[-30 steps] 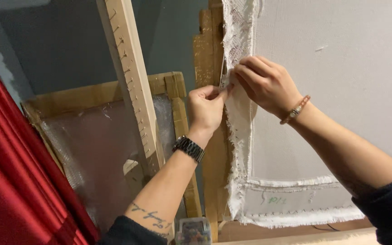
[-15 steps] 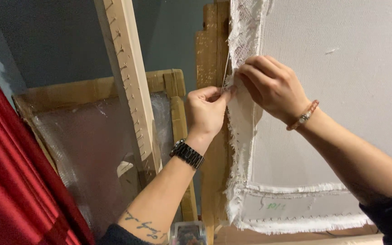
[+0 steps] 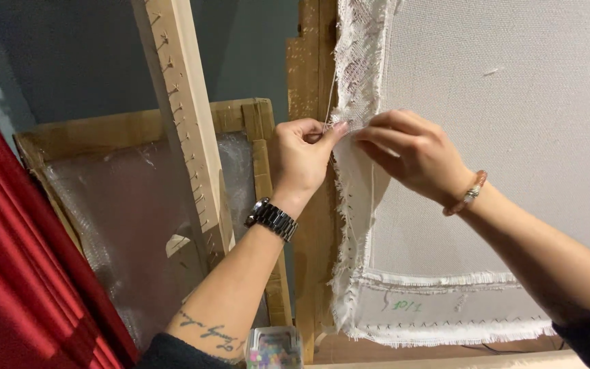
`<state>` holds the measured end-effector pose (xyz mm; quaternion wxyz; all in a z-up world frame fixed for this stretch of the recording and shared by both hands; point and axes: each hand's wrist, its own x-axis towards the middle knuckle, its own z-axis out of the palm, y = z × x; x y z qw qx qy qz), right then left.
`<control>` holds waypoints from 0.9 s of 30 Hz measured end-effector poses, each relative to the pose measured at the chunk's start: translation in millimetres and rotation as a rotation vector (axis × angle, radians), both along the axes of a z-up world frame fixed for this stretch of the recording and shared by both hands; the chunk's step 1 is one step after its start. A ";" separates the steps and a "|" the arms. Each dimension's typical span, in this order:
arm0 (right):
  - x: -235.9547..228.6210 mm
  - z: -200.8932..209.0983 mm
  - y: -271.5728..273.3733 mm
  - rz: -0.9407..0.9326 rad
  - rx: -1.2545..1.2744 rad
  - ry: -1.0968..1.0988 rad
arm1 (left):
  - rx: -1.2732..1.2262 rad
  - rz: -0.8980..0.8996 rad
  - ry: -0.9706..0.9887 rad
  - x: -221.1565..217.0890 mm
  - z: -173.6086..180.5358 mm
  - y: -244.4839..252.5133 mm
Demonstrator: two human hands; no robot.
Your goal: Stretching and securing rug canvas onto a wooden tufting frame by pressing the fabric onto pins
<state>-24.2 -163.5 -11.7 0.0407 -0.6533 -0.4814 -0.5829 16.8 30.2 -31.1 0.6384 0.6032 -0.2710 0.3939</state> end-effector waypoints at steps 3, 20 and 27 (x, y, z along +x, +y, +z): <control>-1.1 -2.4 5.7 0.019 0.040 -0.012 | 0.038 0.015 0.003 -12.1 3.4 5.1; 4.7 -5.3 9.5 -0.071 0.011 -0.001 | 0.144 0.132 0.237 -73.3 -27.6 -13.5; 2.2 -4.2 8.7 -0.110 -0.006 0.010 | 0.164 0.122 0.304 -65.6 -25.2 -18.6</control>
